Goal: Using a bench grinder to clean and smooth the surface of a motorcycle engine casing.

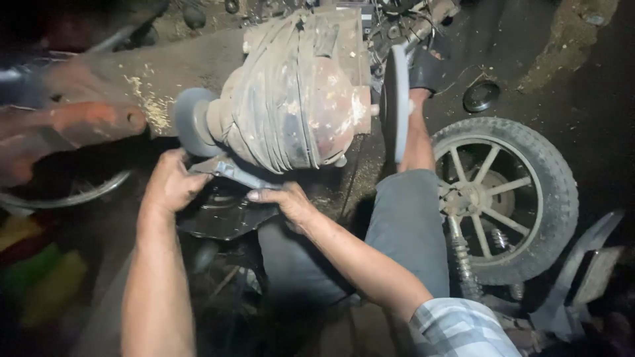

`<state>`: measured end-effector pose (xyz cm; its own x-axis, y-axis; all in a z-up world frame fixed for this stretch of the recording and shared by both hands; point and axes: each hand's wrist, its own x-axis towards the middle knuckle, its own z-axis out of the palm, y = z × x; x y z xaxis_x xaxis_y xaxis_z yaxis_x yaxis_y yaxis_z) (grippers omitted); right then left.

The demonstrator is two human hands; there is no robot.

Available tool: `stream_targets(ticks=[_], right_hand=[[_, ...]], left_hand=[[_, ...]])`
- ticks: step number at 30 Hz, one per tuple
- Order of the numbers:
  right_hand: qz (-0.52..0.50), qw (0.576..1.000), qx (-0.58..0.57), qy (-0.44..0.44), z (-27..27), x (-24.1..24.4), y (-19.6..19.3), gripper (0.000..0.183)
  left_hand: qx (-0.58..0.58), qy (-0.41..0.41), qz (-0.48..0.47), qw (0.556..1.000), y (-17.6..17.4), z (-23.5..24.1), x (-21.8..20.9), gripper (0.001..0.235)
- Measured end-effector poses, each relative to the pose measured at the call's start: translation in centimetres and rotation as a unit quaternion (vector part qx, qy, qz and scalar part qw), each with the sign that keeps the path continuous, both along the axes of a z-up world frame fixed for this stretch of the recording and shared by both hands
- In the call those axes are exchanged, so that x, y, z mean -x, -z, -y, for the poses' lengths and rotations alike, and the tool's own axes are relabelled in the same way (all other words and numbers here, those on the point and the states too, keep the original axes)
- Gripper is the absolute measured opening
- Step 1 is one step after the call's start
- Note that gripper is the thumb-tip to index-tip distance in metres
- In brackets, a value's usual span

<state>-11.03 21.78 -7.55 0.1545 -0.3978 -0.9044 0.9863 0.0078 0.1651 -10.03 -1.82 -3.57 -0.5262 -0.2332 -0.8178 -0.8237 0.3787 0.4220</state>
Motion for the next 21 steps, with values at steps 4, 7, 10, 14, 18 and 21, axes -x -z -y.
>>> stream_targets(ticks=[4,7,10,14,18,21], right_hand=[[-0.059,0.979,-0.054,-0.189,0.2,3.9,-3.1,0.074],[-0.066,0.96,-0.08,-0.261,-0.4,0.8,-1.0,0.076],[-0.13,0.945,-0.062,-0.292,0.1,-5.3,2.0,0.061],[-0.523,0.737,-0.012,-0.429,-3.8,-23.7,11.9,0.025],[-0.703,0.59,-0.064,-0.392,-3.9,-19.9,9.2,0.015],[-0.352,0.922,0.004,-0.159,1.5,-8.0,3.6,0.034]], left_hand=[[-0.011,-0.024,-0.037,0.999,0.3,1.7,-2.4,0.046],[-0.004,-0.026,-0.045,0.999,-0.3,1.5,-1.8,0.037],[0.006,-0.016,-0.055,0.998,-0.6,1.8,-1.0,0.032],[0.015,0.01,-0.083,0.996,-0.4,2.6,-2.4,0.045],[0.046,0.0,-0.109,0.993,-3.6,2.3,-1.8,0.047],[0.012,-0.05,-0.136,0.989,-4.6,3.0,-3.1,0.058]])
